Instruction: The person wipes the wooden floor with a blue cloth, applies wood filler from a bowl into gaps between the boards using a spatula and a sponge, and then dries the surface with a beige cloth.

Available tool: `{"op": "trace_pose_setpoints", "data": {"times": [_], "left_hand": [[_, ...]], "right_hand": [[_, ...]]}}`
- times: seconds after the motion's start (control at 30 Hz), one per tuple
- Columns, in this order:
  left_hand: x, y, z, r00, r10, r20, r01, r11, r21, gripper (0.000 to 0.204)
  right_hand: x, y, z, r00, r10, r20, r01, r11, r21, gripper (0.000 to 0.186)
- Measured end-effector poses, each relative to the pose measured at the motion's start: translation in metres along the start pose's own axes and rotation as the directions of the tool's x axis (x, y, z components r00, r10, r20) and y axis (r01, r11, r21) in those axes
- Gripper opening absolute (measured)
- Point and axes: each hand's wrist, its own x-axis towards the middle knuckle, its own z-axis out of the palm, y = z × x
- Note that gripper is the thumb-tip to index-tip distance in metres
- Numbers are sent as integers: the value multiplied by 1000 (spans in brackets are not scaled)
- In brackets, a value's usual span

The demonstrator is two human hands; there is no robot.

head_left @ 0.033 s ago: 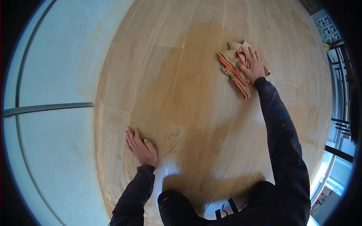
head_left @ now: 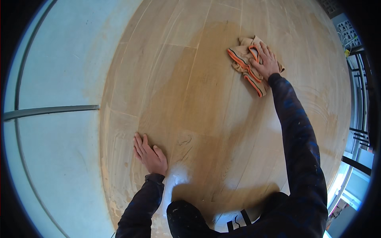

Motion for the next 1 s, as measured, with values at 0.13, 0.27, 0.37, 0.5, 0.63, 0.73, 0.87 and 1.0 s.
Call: {"op": "trace_pose_setpoints", "data": {"times": [0.13,0.27,0.37,0.5,0.63,0.73,0.87,1.0], "left_hand": [[-6,-1,-6,999,-39,31,39,999,-11,59],[-6,-1,-8,998,-57,17,58,995,-78,61],[-19,-18,-9,982,-133,-136,71,920,-385,61],[-74,-19,-41,616,-706,-350,99,510,-854,59],[-185,-47,-129,519,-736,-436,474,671,-570,66],[-255,-87,-184,537,-719,-440,552,695,-462,62],[-306,-119,-192,582,-736,-346,600,675,-429,58],[-265,-112,-144,846,-522,-109,435,793,-427,49]], "right_hand": [[76,-90,42,968,-251,20,251,968,26,81],[46,-205,49,914,-393,103,388,919,65,86],[-32,-326,40,821,-543,174,504,834,226,90],[-204,-468,27,577,-772,268,614,626,481,95],[-369,-544,41,173,-978,117,519,192,833,49],[-370,-574,21,280,-906,316,237,384,892,34],[-313,-523,-30,821,-529,215,-137,183,974,29],[-224,-436,-23,917,-128,377,-339,247,908,31]]}}
